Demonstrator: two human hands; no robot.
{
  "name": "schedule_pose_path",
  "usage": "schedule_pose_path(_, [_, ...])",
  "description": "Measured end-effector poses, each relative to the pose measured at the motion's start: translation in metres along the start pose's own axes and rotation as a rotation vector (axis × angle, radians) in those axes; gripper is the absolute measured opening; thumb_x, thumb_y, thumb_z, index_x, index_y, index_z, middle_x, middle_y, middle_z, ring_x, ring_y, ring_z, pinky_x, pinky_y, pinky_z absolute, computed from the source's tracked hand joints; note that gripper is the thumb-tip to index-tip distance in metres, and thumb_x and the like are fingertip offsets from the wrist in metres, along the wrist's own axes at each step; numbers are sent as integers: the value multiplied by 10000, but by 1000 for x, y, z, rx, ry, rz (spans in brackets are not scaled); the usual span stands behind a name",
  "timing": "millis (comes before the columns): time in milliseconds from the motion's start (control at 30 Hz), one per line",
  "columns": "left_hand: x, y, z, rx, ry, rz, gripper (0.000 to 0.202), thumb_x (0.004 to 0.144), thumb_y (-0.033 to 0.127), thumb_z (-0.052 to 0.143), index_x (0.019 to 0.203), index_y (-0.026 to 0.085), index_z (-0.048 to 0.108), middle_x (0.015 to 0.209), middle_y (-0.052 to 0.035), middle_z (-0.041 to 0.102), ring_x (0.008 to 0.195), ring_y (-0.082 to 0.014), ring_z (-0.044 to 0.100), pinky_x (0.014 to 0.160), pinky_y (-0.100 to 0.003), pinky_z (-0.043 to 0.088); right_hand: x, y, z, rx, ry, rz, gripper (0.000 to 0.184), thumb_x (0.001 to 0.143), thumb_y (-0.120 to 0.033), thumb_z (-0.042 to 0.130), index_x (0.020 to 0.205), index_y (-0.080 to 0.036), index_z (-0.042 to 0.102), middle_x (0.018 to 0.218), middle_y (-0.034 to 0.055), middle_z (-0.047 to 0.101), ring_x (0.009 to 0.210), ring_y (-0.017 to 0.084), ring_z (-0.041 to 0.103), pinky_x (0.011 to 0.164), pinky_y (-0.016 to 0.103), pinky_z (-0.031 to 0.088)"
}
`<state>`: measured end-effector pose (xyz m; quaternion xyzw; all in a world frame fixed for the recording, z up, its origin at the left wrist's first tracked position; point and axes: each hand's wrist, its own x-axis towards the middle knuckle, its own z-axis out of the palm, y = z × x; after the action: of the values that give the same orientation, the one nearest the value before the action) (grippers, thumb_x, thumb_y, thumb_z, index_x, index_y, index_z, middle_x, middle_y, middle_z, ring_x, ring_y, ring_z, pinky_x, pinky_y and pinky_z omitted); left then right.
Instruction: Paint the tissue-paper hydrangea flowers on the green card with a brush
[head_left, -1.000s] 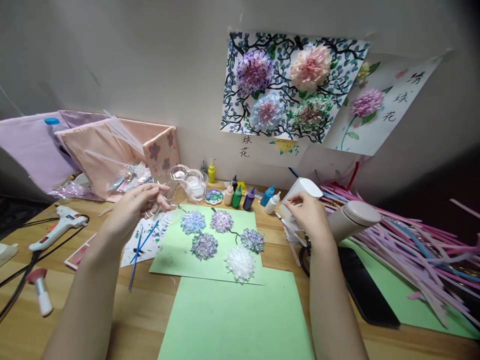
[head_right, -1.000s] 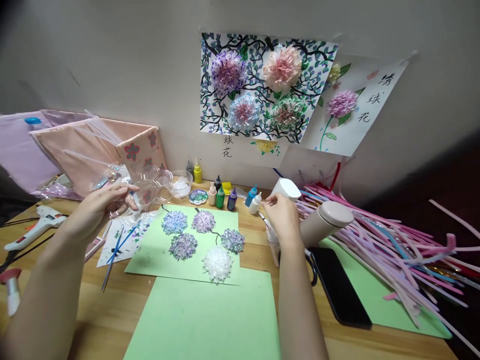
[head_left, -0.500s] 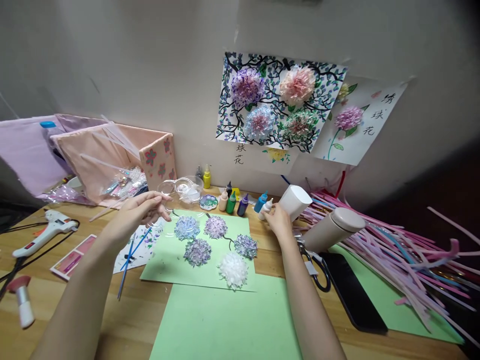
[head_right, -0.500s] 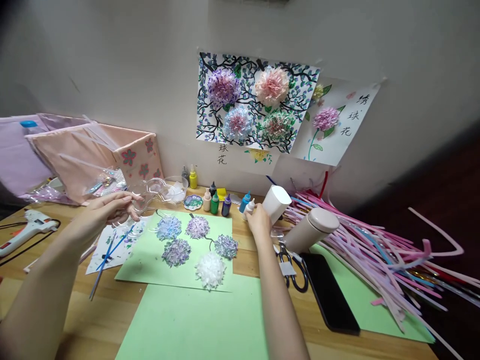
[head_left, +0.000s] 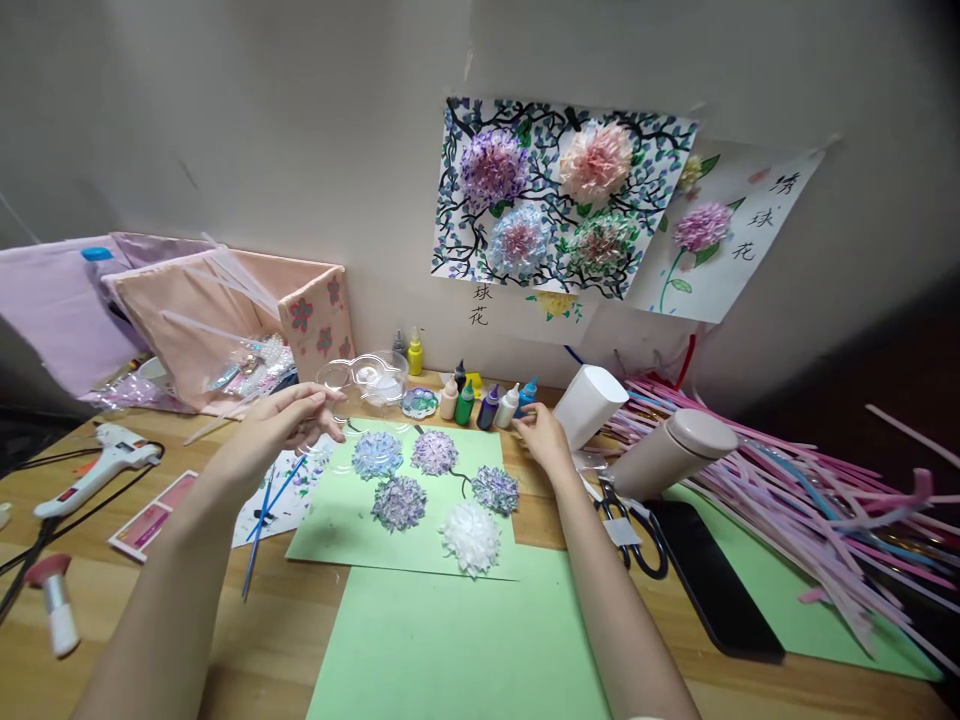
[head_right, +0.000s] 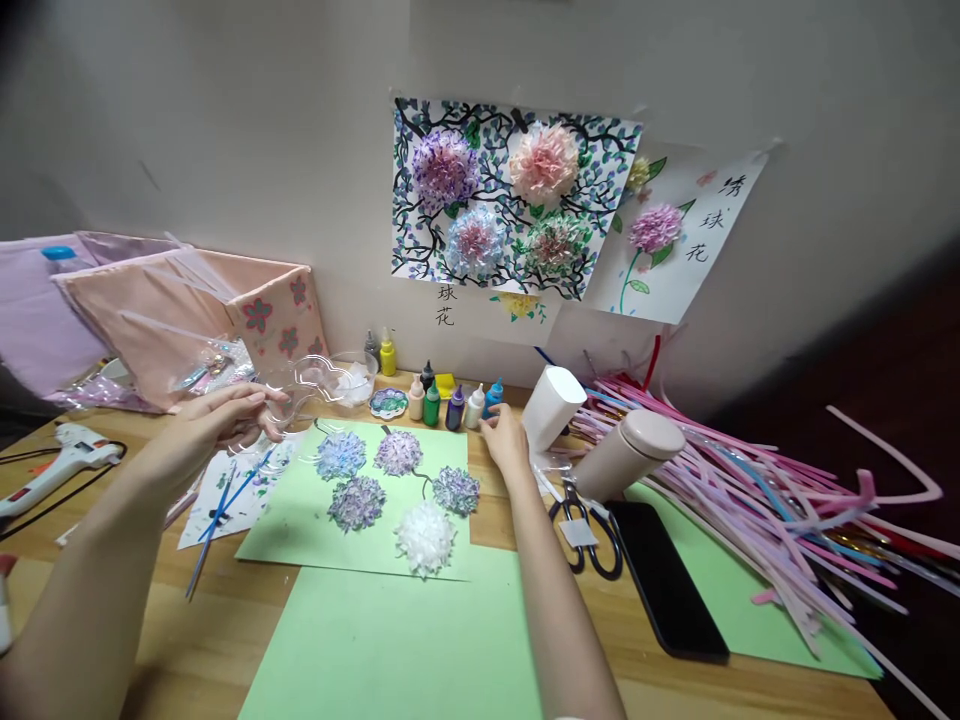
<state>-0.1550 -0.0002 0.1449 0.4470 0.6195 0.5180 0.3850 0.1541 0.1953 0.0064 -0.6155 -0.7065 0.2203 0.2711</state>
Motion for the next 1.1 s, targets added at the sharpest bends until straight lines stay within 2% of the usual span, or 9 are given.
schedule_pose_path(100, [1,-1,9,-10,-55,-31,306,788,410,593,951,152,584,607,-55,690,421,-73,335,418,-193,182,3,7,-5,17,76,49,234,806,-236,537,1018,-138,550,880,99,695,799,218,658,736,314,457])
schedule_pose_path(233, [1,-5,35,-13,-183,-91,343,788,444,584,962,148,573,644,-58,693,413,-76,365,422,-206,198,9,7,-2,44,148,24,396,779,-230,562,1153,-121,489,1142,171,621,942,240,636,873,360,443])
schedule_pose_path(333, [-3,-12,67,-20,-303,-166,325,801,435,560,981,165,551,692,-49,705,441,-87,417,443,-205,244,16,2,7,76,152,-8,352,777,-215,558,1116,-135,511,1217,186,581,1105,258,571,937,362,419])
schedule_pose_path(467, [-18,-28,121,-53,-415,-249,306,823,415,523,1014,178,500,731,-38,711,473,-98,478,475,-216,301,18,-6,6,152,118,-4,241,790,-231,549,1021,-165,525,1055,134,675,952,229,642,845,347,476])
schedule_pose_path(567, [-36,-46,162,-97,-442,-292,287,845,385,524,1022,170,454,748,-40,706,480,-94,514,494,-225,326,2,-11,-19,200,124,-50,250,785,-273,584,1007,-180,517,1032,112,689,958,214,647,854,326,481])
schedule_pose_path(733, [-55,-73,219,-246,-472,-379,310,829,341,621,1000,173,424,751,-29,690,443,-83,544,496,-224,361,-54,-10,-93,230,191,-147,311,788,-339,595,1054,-199,516,1026,97,684,950,231,650,874,371,486])
schedule_pose_path(833, [-57,-81,250,-279,-452,-400,257,866,305,590,991,177,404,743,-16,656,450,-86,561,501,-228,411,-83,-3,-131,345,117,-140,366,782,-390,604,1089,-211,516,1071,81,674,942,220,658,853,369,512])
schedule_pose_path(967, [-54,-83,284,-319,-373,-387,232,907,213,537,1072,172,379,816,-18,604,529,-79,594,577,-232,486,-101,4,-155,324,-8,-148,327,794,-420,585,1044,-211,564,1031,61,679,918,216,650,816,350,524])
schedule_pose_path(1100, [-53,-85,300,-340,-378,-396,384,882,211,586,1193,141,371,803,-23,581,633,-120,644,697,-285,539,-107,13,-163,184,-49,-123,317,799,-409,579,1042,-207,593,979,58,695,872,221,649,773,344,516])
